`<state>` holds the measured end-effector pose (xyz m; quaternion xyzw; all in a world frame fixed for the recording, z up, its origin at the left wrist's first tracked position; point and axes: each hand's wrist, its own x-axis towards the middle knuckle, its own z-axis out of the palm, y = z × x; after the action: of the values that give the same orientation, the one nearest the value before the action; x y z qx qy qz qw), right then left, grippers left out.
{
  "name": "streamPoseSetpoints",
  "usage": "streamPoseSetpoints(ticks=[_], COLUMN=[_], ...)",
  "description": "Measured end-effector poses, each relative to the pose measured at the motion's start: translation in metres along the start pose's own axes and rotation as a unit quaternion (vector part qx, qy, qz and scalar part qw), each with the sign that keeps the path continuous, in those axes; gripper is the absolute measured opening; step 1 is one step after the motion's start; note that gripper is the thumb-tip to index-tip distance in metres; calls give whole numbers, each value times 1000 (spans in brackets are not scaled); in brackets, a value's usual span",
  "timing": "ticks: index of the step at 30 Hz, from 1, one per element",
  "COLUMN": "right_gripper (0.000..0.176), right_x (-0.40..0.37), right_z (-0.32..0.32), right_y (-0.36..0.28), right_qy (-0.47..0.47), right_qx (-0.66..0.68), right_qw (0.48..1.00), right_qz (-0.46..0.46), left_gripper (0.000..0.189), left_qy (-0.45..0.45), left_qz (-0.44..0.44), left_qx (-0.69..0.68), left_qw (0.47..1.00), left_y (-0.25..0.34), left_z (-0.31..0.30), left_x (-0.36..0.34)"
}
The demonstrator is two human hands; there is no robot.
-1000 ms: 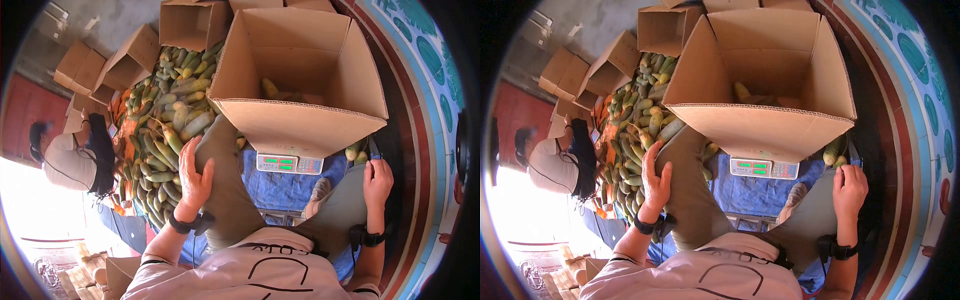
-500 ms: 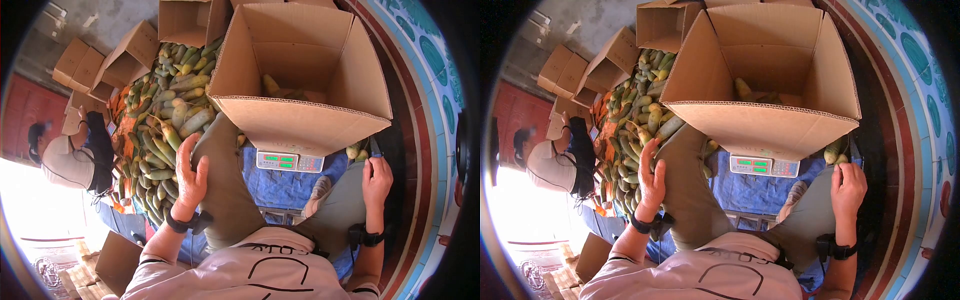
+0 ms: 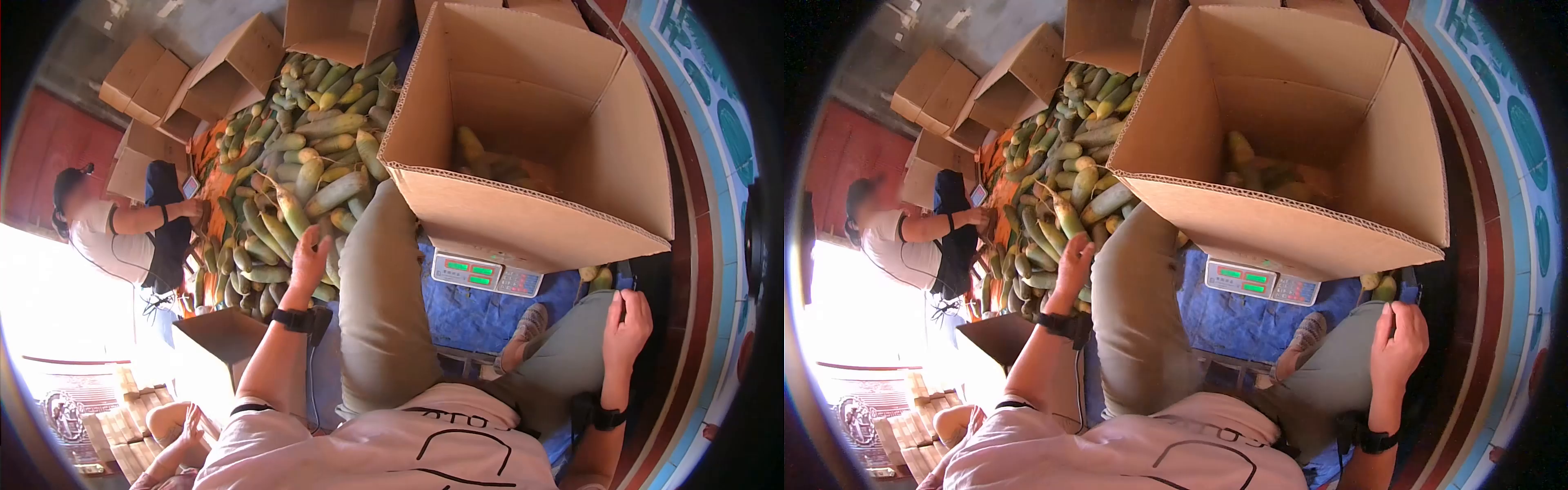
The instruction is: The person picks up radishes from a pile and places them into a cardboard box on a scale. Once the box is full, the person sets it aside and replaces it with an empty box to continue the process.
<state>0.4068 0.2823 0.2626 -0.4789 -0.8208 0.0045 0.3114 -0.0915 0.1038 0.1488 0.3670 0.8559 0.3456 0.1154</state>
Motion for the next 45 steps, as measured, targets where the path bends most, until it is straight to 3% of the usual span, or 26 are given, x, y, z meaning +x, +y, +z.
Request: streamPoseSetpoints(ticks=[6,10,12,16,19,21,22,24,27,29,31,32,45], right_gripper=[5,5,5,5,5,6,5,5,8,9,11,11,13], right_x=[-1,-2,-2,-1,-3,-2,-1,0,-4,-2,1,1,4], right_z=[2,2,2,3,2,2,1,0,-1,-4,-7,-7,-10], right_y=[3,4,5,6,8,8,6,6,8,5,4,5,4], right_qy=[-13,-17,-22,-23,-29,-37,-39,-36,-33,-54,-62,-58,-36], right_qx=[-16,-35,-39,-46,-51,-55,-49,-53,-64,-77,-98,-91,-63], right_qw=[1000,999,999,999,998,998,998,998,997,995,992,993,997], right_qz=[0,-3,-3,-8,-7,3,6,15,36,35,56,46,41], left_gripper=[48,52,56,58,60,61,62,66,68,66,46,46,41], left_qy=[-52,-130,-137,-143,-108,-50,-71,-57,-65,-93,-8,-15,-116], left_qz=[-63,-20,-43,-83,-40,59,43,159,104,112,199,197,185], left_qx=[-42,38,-40,62,150,172,186,268,275,313,327,336,415], left_qw=[996,991,989,984,982,982,979,948,954,939,924,921,883], left_y=[-65,-111,-136,-81,-53,-37,-26,-106,-33,-62,-102,-111,-91], left_z=[49,71,88,81,83,84,85,124,109,121,142,143,109], left_x=[-4,9,16,33,62,83,96,143,147,174,187,186,119])
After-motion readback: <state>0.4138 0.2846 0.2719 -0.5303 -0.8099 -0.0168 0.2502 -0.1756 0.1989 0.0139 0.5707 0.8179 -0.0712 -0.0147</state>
